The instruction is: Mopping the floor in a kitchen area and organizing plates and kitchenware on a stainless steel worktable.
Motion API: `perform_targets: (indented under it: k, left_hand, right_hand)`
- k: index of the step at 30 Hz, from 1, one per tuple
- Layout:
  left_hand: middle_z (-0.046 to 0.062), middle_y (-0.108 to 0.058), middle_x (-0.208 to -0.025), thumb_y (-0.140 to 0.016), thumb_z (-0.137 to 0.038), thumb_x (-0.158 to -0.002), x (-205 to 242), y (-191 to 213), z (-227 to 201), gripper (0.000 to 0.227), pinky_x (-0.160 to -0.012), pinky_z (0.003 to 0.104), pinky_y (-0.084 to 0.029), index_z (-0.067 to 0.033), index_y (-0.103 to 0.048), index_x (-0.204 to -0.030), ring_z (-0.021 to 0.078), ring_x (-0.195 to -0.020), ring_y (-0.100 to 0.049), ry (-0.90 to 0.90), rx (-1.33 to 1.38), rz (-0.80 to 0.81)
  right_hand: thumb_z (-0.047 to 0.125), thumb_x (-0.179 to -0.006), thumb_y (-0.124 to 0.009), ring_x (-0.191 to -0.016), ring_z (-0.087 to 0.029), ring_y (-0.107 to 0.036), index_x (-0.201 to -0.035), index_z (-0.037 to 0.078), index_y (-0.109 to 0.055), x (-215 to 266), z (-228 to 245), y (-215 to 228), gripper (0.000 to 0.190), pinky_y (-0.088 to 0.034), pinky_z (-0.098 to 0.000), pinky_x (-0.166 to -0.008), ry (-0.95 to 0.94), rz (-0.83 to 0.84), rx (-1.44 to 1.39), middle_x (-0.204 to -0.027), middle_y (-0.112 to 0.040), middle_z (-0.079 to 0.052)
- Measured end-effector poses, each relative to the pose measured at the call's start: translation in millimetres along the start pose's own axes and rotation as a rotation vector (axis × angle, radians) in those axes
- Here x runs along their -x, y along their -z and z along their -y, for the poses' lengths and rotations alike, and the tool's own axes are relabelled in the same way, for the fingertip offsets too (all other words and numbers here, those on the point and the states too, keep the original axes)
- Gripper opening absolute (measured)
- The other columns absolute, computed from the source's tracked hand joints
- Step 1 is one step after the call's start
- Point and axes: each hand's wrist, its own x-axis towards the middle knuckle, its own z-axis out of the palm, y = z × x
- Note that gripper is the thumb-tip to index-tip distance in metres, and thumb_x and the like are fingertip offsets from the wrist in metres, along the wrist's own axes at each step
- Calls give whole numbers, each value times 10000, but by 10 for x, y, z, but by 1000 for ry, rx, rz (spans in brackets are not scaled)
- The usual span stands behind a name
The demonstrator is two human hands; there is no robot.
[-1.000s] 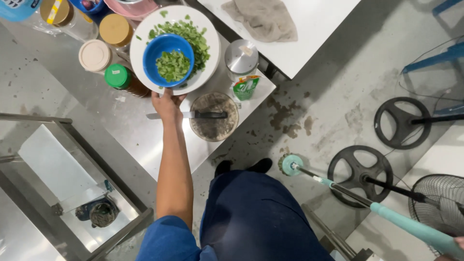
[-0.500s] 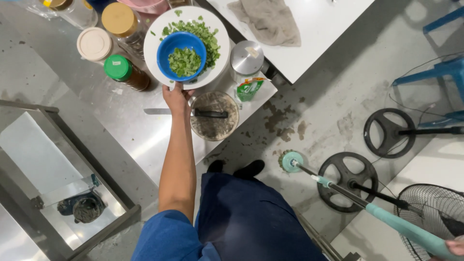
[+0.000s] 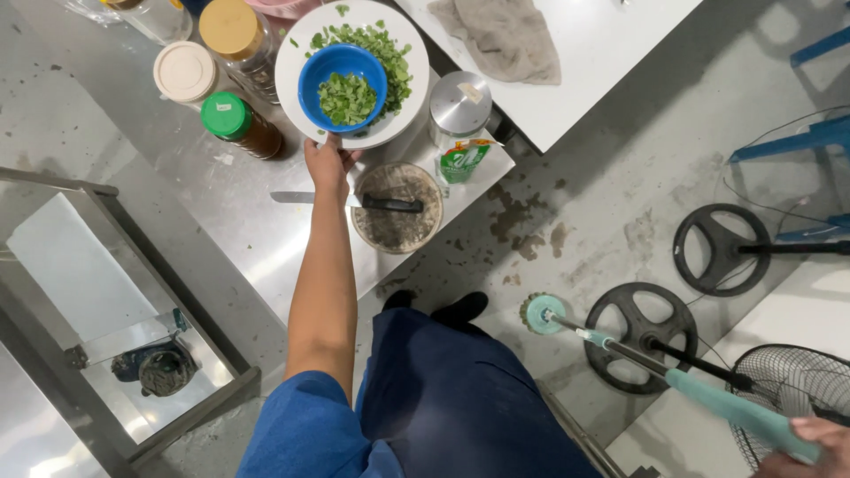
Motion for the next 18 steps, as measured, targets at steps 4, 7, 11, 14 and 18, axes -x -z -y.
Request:
perform_targets:
  k: [4, 7, 11, 14, 18]
  left_hand:
    - [165, -705, -963, -655, -195, -1022, 171, -82, -244, 467, -644, 338, -620, -17, -385, -1359, 227, -721, -709, 3, -189, -48]
    - [138, -691, -948, -673, -223, -977, 262, -142, -346, 553, -626, 327, -595, -74, -349, -1399, 182, -723, -668, -72, -354, -187]
    - [96, -661, -1049, -682, -256, -962, 599, -51, -184, 512, -639, 343, -567, -70, -434, -1370, 189, -741, -639, -228, -418, -325]
    - [108, -683, -1189, -639, -273, -1060, 1170, -87, -20, 353, -861, 348, -553, -71, -537, -1331, 216, -996, -673, -678, -575, -209]
    - [76, -723, -1016, -661, -275, -1008, 2182, -176, 79, 235, -835, 315, -548, -80, -666, -1139, 183, -907, -687, -348, -615, 332]
  right_hand:
    - [146, -1195, -445, -846, -128, -631, -1211, 21, -474, -149, 749, -607, 130, -570, -271, -851, -82, -119, -457, -984, -575, -61]
    - [160, -1232, -571, -711, -171, -628, -1100, 35, -443, -1428, 3124, -891, 222, -542, -291, -679, -203, -152, -376, -850, -594, -106]
    - [114, -1070, -695, -725, -194, -688, -1203, -56, -291, -1480, 3331, -1380, 458, -614, -344, -672, -24, -93, -930, -903, -649, -136]
    - [-66, -1051, -723, -696, -222, -676, -1174, 77, -446, -1498, 3659, -1742, 334, -606, -368, -671, -35, -11, -939, -865, -633, -178]
    - [-69, -944, -722, -816, -187, -664, -1098, 49, -507, -1533, 4036, -2273, 289, -562, -322, -752, -88, 233, -895, -947, -675, -132]
